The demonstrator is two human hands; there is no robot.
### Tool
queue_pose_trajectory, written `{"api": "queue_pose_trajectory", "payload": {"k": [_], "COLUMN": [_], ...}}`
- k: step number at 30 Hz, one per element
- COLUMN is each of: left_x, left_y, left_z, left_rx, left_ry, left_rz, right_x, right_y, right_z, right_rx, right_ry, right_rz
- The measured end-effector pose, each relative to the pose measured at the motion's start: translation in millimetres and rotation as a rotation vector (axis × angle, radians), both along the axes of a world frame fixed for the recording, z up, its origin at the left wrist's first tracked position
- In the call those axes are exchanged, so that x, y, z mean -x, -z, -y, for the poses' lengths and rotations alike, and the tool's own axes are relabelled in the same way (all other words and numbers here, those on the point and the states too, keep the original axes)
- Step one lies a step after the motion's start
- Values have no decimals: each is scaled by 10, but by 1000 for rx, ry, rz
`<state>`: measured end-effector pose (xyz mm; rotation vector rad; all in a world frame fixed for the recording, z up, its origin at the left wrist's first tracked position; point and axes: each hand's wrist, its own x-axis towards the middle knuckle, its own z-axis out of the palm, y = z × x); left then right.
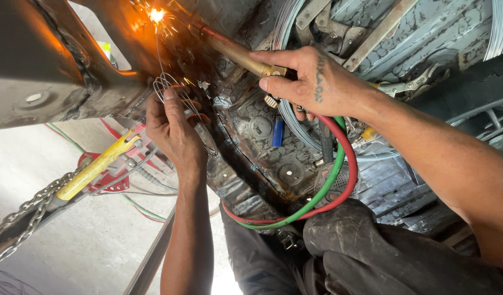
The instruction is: The person uses a welding torch and filler wire to weld a seam on the underside of a car frame. They hold the torch in the right hand and feed the wire with the left hand, creating a continuous weld bead along the joint.
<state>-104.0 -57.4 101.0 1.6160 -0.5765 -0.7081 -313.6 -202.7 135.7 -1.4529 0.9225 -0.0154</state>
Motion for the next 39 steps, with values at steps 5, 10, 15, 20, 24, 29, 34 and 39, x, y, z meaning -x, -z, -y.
{"api": "queue_pose_trajectory", "payload": {"k": [5,10,15,20,24,29,34,39], "left_x": [-13,25,8,14,6,-8,-7,-15], "left_y": [-31,-39,-34,-36,-33,-18,-19,-21], "left_z": [37,36,35,19,21,29,16,44], "left_rx": [-21,-7,-28,-21,-13,-12,-6,-11], "left_ry": [3,12,6,18,17,13,22,18], "left_rz": [14,29,23,20,13,9,6,7], "right_x": [2,18,19,28,23,14,6,8], "right_y": [-7,6,21,13,5,-6,-12,-19], "right_z": [11,19,0,9,0,5,-2,6], "right_rx": [3,-3,11,10,22,-13,2,-2], "right_ry": [1,6,8,4,3,2,-5,-6], "right_rz": [7,31,46,31,31,12,2,10]}}
